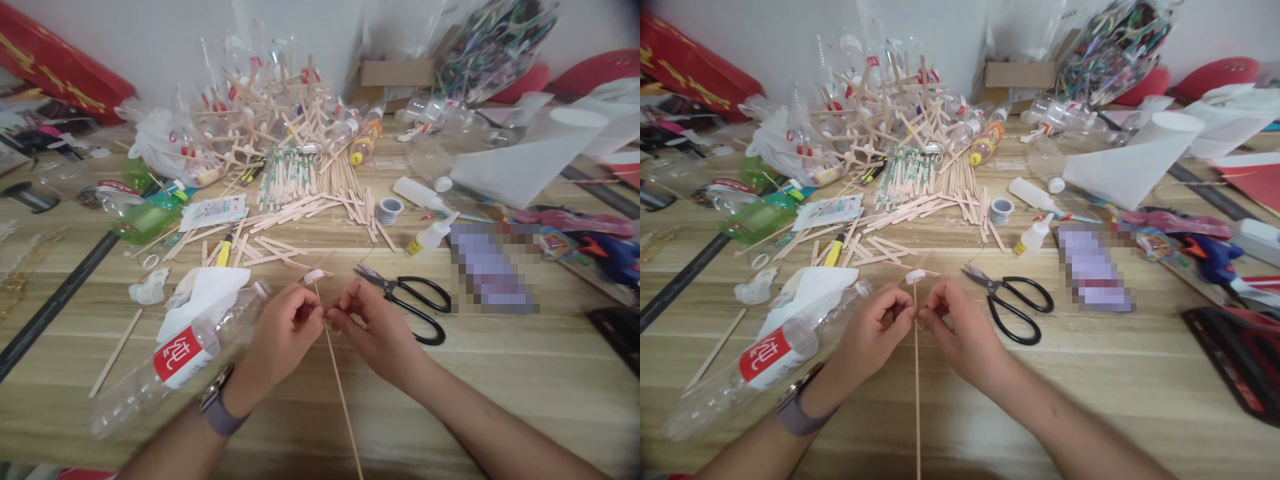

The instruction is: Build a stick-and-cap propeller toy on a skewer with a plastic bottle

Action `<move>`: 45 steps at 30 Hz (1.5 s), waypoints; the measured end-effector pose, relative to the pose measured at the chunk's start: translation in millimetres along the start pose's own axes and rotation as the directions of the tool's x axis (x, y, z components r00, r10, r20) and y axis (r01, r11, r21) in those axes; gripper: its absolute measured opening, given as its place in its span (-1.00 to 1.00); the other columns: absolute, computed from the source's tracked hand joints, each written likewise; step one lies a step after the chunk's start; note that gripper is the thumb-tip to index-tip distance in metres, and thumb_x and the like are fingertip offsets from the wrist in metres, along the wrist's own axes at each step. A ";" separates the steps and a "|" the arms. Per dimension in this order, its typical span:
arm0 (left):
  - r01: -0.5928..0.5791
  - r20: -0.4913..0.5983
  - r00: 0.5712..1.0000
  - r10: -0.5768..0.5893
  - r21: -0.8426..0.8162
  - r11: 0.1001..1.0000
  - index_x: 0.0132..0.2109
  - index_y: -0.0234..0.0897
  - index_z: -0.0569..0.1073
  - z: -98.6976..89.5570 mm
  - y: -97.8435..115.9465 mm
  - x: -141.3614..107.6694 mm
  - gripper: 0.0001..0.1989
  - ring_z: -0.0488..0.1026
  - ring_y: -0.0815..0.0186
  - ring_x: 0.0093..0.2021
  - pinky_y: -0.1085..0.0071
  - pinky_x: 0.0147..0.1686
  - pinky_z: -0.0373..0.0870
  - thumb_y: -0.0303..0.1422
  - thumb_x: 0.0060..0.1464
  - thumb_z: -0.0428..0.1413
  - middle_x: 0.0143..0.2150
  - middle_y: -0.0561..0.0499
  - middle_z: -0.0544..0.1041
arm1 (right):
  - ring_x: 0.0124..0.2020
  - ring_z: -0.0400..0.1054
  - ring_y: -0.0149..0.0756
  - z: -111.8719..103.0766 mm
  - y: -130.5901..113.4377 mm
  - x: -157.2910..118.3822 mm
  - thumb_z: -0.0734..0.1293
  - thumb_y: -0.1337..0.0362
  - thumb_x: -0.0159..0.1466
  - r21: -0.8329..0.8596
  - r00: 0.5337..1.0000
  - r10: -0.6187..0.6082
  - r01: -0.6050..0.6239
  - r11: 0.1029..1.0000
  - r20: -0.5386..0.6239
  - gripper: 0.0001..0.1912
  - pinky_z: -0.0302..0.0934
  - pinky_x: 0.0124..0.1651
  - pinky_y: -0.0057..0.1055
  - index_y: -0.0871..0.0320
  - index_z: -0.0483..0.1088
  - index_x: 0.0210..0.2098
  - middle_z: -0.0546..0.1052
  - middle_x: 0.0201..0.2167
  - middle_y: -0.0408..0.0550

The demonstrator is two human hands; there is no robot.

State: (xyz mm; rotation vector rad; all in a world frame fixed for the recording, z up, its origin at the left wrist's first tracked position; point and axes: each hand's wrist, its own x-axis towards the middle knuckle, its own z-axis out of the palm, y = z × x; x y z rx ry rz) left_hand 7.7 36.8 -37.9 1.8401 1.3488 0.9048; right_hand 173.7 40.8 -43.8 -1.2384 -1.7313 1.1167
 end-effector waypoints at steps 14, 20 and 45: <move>0.295 0.135 0.953 -0.270 -0.221 0.930 -0.44 -0.25 0.35 -1.0 2.4 1.0 -0.86 0.21 0.39 -0.50 0.48 -0.51 0.14 -0.34 0.05 0.02 -0.54 0.15 0.28 | -0.47 0.40 -0.35 0.5 0.1 -2.5 0.25 0.36 0.24 -0.191 0.987 -0.150 0.138 0.972 -0.050 -0.89 0.21 -0.43 -0.46 0.07 0.20 -0.38 0.48 -0.46 -0.15; 0.359 0.179 0.931 -0.318 -0.294 0.886 -0.44 -0.25 0.39 -1.9 1.1 3.4 -0.87 0.24 0.38 -0.48 0.47 -0.49 0.17 -0.33 0.02 0.05 -0.53 0.14 0.31 | -0.47 0.41 -0.34 0.4 1.4 -4.5 0.24 0.38 0.24 -0.233 0.985 -0.172 0.161 0.959 -0.025 -0.91 0.24 -0.43 -0.46 0.07 0.23 -0.36 0.49 -0.48 -0.14; 0.037 0.048 0.998 -0.036 -0.035 0.999 -0.42 -0.27 0.54 -11.7 6.1 3.2 -0.86 0.25 0.42 -0.51 0.50 -0.51 0.16 -0.34 0.07 0.19 -0.52 0.11 0.38 | -0.49 0.36 -0.37 -4.8 3.5 -0.4 0.25 0.35 0.23 -0.151 0.992 -0.123 0.120 0.981 -0.015 -0.86 0.18 -0.44 -0.46 0.06 0.16 -0.39 0.46 -0.47 -0.17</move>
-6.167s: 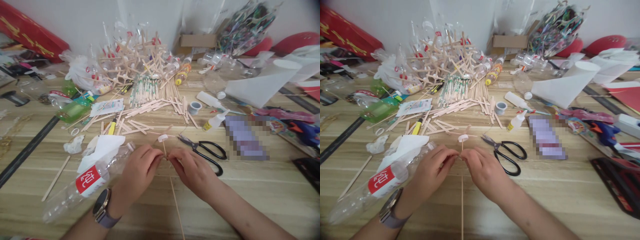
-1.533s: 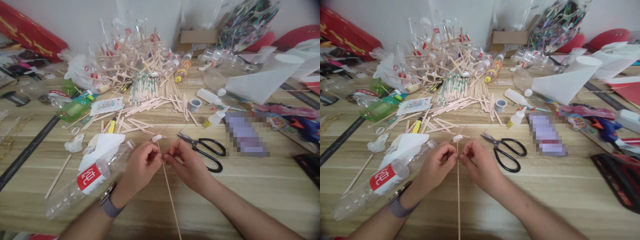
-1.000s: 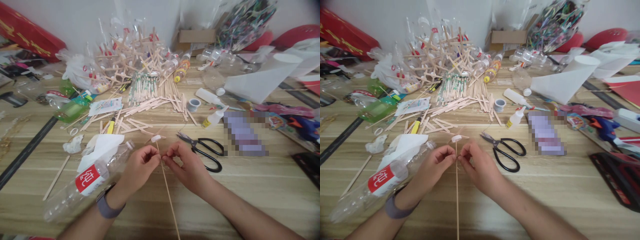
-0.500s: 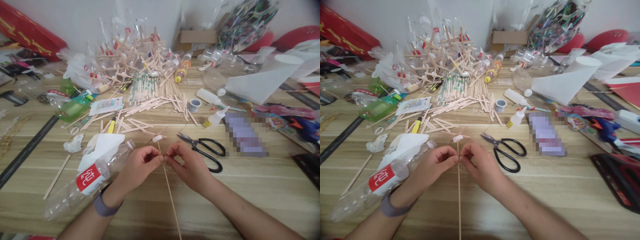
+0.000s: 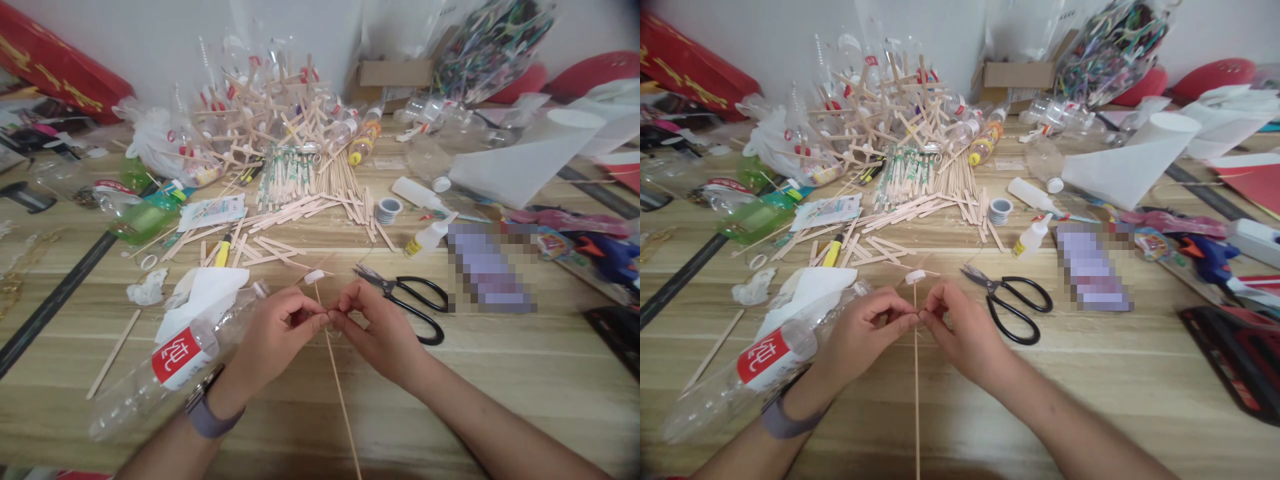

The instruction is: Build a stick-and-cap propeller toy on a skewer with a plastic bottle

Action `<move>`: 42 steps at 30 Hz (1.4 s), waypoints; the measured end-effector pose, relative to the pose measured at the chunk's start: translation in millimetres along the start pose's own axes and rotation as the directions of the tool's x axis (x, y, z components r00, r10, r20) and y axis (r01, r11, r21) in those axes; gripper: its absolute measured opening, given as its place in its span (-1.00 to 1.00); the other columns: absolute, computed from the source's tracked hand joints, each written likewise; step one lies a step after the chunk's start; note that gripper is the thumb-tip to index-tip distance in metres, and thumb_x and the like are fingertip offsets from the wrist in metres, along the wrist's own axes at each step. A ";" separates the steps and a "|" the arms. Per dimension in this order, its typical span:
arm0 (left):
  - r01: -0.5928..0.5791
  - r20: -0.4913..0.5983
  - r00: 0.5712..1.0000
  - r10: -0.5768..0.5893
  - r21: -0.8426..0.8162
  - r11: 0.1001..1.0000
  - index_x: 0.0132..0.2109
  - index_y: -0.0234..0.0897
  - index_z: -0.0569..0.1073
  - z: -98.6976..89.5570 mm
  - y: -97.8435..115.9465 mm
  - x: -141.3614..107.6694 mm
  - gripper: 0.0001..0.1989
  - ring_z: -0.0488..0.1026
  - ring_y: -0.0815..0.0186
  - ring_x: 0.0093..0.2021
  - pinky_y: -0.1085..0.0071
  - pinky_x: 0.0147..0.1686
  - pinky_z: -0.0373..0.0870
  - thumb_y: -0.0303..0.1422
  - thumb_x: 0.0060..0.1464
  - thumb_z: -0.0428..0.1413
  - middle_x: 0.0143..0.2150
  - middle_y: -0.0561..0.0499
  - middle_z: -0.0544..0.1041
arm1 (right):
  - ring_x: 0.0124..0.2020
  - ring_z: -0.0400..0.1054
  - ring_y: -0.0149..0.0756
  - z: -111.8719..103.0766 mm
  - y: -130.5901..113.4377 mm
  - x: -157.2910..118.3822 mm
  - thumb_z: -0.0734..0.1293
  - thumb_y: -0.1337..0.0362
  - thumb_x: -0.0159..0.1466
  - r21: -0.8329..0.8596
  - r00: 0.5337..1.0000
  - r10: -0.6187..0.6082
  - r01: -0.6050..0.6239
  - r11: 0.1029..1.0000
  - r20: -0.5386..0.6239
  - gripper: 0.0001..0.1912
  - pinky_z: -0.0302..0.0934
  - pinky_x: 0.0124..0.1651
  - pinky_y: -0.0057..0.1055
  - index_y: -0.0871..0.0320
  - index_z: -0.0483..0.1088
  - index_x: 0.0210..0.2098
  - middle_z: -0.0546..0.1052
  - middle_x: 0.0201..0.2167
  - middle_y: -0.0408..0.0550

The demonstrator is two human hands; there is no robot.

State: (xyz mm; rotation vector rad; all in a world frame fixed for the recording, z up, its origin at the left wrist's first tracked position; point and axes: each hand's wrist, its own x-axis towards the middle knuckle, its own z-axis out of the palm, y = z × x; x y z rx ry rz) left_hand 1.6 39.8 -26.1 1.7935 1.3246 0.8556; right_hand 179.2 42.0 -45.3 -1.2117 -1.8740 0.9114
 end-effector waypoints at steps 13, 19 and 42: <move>0.139 0.101 0.987 -0.127 -0.131 0.982 -0.42 -0.27 0.43 1.3 -6.0 2.3 -0.88 0.29 0.38 -0.44 0.46 -0.44 0.20 -0.36 0.04 0.08 -0.48 0.11 0.37 | -0.46 0.35 -0.35 4.9 -2.8 1.2 0.24 0.30 0.24 0.237 0.993 0.106 -0.114 0.965 0.046 -0.85 0.25 -0.38 -0.39 0.06 0.11 -0.38 0.44 -0.46 -0.14; 0.092 0.031 0.995 -0.092 -0.011 0.996 -0.44 -0.26 0.42 2.5 -3.3 2.2 -0.91 0.28 0.40 -0.47 0.49 -0.48 0.18 -0.42 0.00 0.08 -0.50 0.12 0.37 | -0.47 0.35 -0.35 6.0 -1.6 1.3 0.25 0.30 0.23 0.242 0.994 0.105 -0.105 0.965 0.011 -0.85 0.25 -0.40 -0.40 0.06 0.11 -0.38 0.42 -0.48 -0.16; -0.056 -0.086 0.994 0.065 0.105 0.993 -0.43 -0.27 0.40 8.4 -3.7 -4.0 -0.87 0.27 0.42 -0.49 0.50 -0.45 0.18 -0.47 0.07 0.06 -0.52 0.14 0.31 | -0.47 0.41 -0.35 8.1 -1.6 3.0 0.30 0.26 0.17 0.409 0.968 0.237 -0.248 0.878 0.078 -0.88 0.28 -0.40 -0.42 0.15 0.41 -0.31 0.50 -0.50 -0.12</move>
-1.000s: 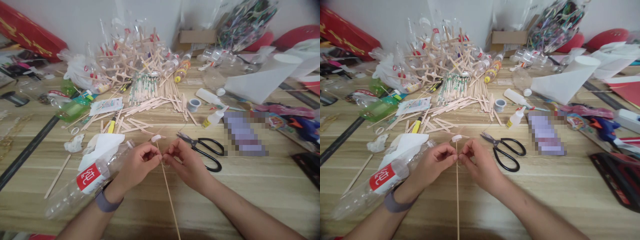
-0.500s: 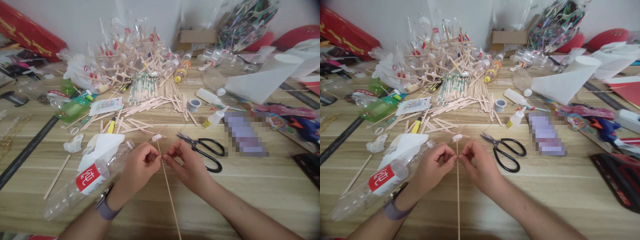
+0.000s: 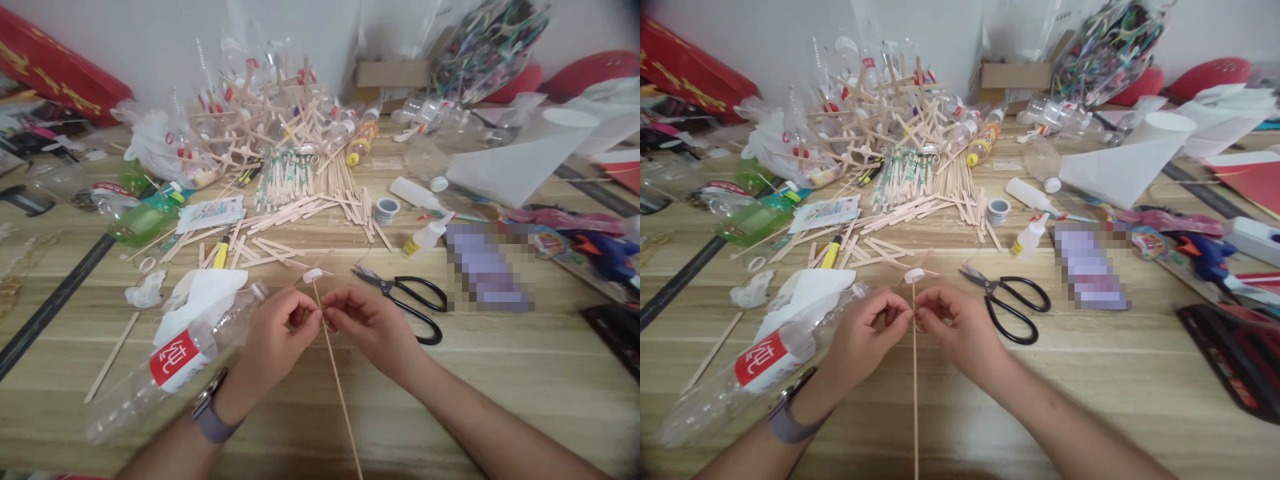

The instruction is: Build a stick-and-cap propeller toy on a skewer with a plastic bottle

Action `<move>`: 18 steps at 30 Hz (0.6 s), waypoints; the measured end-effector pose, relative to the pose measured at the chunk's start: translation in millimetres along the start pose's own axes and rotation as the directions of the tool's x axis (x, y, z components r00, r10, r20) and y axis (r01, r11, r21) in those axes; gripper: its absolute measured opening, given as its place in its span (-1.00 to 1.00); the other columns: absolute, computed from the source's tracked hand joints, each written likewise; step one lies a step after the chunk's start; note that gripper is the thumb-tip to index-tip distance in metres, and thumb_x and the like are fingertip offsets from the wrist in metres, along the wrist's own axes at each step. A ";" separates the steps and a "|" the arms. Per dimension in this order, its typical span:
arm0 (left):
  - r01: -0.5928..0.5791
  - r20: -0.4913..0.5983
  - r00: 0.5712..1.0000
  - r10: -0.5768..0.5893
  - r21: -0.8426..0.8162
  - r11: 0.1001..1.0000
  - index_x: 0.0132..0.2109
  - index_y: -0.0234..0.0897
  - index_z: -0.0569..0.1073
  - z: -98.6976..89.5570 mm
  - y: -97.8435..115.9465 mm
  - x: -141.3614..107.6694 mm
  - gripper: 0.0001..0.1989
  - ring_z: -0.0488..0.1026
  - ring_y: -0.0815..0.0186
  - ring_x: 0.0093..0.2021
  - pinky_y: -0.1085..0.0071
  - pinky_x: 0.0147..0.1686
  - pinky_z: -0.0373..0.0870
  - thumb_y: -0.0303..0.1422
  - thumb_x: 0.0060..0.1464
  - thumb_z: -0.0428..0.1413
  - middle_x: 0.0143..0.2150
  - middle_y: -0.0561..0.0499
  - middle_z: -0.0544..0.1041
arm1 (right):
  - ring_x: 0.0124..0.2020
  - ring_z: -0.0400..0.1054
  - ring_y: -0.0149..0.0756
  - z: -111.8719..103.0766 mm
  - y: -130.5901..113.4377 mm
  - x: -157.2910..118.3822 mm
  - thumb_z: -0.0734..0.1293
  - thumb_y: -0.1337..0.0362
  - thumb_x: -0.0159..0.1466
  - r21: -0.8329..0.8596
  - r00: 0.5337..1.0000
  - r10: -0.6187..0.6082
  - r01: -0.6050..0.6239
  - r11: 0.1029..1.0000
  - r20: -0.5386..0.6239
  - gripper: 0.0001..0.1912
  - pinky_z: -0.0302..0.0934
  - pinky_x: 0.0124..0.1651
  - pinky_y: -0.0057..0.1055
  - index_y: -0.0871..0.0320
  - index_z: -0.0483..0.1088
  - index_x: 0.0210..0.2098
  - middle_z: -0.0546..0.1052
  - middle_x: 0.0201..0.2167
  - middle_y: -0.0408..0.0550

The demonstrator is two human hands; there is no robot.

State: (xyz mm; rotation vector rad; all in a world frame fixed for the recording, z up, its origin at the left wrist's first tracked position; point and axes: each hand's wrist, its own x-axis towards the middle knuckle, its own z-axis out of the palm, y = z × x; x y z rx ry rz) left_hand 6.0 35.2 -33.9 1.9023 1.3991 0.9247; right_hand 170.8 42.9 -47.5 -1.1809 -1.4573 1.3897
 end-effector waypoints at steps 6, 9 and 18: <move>0.012 0.011 1.000 -0.012 -0.014 1.000 -0.43 -0.28 0.43 -0.7 -0.3 -0.5 -0.87 0.28 0.42 -0.48 0.51 -0.45 0.18 -0.47 0.07 0.06 -0.52 0.14 0.32 | -0.48 0.39 -0.35 -0.8 0.0 1.7 0.34 0.25 0.15 0.010 0.999 0.040 -0.040 0.999 0.037 -0.88 0.25 -0.38 -0.40 0.16 0.46 -0.35 0.50 -0.53 -0.13; 0.015 0.016 1.000 -0.014 -0.016 1.000 -0.42 -0.28 0.43 -0.9 0.1 -0.1 -0.87 0.28 0.42 -0.48 0.50 -0.44 0.18 -0.46 0.07 0.06 -0.52 0.14 0.31 | -0.48 0.37 -0.35 -0.6 0.7 1.0 0.33 0.23 0.16 -0.004 0.998 0.046 -0.045 0.999 0.046 -0.88 0.22 -0.39 -0.41 0.15 0.45 -0.37 0.49 -0.54 -0.14; 0.133 0.034 0.991 -0.131 -0.067 0.989 -0.42 -0.27 0.45 -2.7 4.4 1.5 -0.87 0.17 0.42 -0.55 0.50 -0.54 0.10 -0.37 0.06 0.07 -0.59 0.18 0.22 | -0.45 0.39 -0.31 -3.0 -3.8 0.5 0.26 0.24 0.17 -0.066 0.998 0.051 -0.049 0.997 0.028 -0.90 0.22 -0.40 -0.40 0.12 0.34 -0.41 0.49 -0.50 -0.12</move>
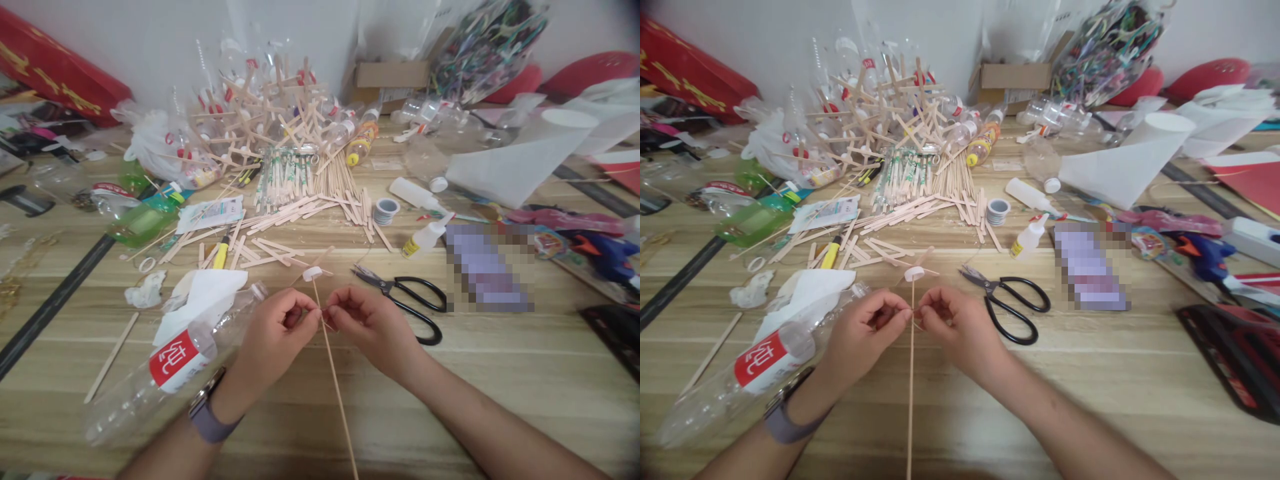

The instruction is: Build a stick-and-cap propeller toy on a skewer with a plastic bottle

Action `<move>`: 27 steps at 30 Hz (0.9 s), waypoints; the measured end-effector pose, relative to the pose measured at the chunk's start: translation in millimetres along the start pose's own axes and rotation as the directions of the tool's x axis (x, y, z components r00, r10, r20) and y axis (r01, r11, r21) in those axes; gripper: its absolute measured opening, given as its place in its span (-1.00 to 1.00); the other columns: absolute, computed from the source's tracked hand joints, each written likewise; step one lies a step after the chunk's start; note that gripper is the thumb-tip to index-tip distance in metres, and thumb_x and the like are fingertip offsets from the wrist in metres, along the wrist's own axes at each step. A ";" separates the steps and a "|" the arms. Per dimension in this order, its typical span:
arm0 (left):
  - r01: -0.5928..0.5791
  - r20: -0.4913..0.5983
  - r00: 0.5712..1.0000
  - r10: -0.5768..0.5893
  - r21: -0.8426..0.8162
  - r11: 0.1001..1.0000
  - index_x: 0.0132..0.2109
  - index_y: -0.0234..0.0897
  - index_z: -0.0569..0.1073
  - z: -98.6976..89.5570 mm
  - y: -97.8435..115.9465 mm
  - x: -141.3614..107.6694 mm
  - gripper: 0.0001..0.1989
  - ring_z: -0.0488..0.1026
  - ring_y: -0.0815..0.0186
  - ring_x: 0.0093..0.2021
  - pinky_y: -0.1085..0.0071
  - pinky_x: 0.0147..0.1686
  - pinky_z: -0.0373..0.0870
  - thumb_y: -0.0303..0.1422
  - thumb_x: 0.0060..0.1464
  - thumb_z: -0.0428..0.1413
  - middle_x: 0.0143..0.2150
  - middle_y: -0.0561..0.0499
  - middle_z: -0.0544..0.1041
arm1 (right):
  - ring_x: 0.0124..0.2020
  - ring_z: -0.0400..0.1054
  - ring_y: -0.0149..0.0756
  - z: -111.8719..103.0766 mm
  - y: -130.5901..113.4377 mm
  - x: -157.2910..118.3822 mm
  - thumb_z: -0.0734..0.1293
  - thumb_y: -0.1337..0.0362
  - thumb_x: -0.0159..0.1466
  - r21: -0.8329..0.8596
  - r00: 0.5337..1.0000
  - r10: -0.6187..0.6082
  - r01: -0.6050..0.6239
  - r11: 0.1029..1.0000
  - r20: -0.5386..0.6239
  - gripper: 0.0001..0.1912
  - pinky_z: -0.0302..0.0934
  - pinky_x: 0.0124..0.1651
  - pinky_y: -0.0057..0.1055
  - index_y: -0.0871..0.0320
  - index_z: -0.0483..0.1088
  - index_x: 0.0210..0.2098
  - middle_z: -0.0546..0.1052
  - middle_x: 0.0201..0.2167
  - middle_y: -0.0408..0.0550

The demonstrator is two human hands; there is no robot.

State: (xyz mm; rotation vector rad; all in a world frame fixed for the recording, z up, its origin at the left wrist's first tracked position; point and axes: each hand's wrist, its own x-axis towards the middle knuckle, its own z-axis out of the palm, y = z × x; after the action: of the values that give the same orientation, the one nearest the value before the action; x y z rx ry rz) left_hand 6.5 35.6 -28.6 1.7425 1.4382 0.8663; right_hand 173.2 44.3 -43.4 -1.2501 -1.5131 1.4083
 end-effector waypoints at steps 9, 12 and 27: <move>0.132 0.044 0.991 -0.129 -0.066 0.989 -0.43 -0.27 0.41 -3.0 -0.5 -0.1 -0.86 0.12 0.42 -0.58 0.50 -0.57 0.04 -0.32 0.02 0.05 -0.62 0.19 0.19 | -0.49 0.34 -0.35 -4.8 1.2 1.3 0.20 0.29 0.18 -0.052 0.999 -0.015 0.013 0.999 -0.030 -0.94 0.18 -0.45 -0.43 0.09 0.25 -0.43 0.47 -0.51 -0.14; 0.197 0.052 0.980 -0.192 -0.101 0.975 -0.45 -0.27 0.38 -3.1 -0.8 1.3 -0.86 0.09 0.44 -0.59 0.50 -0.58 0.01 -0.31 0.00 0.06 -0.64 0.21 0.16 | -0.51 0.32 -0.37 -3.0 2.4 1.7 0.20 0.30 0.19 0.006 1.000 -0.012 0.012 1.000 -0.010 -0.94 0.17 -0.44 -0.43 0.10 0.24 -0.43 0.43 -0.55 -0.18; 0.640 0.494 0.768 -0.408 -0.549 0.538 -0.53 -0.28 0.36 -4.6 -7.3 8.9 -0.74 -0.15 0.56 -0.70 0.51 -0.67 -0.24 -0.22 -0.21 0.25 -0.75 0.29 0.03 | -0.40 0.28 -0.36 -1.9 2.2 -3.8 0.17 0.45 0.21 -0.295 0.924 -0.382 0.369 0.881 0.018 -0.88 0.16 -0.37 -0.44 0.09 0.23 -0.38 0.37 -0.44 -0.13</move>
State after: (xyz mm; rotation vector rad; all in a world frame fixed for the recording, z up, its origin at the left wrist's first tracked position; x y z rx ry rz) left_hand 0.2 45.8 -31.8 0.7297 1.1060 0.6233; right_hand 176.4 41.1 -44.8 -1.0656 -1.8675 0.9233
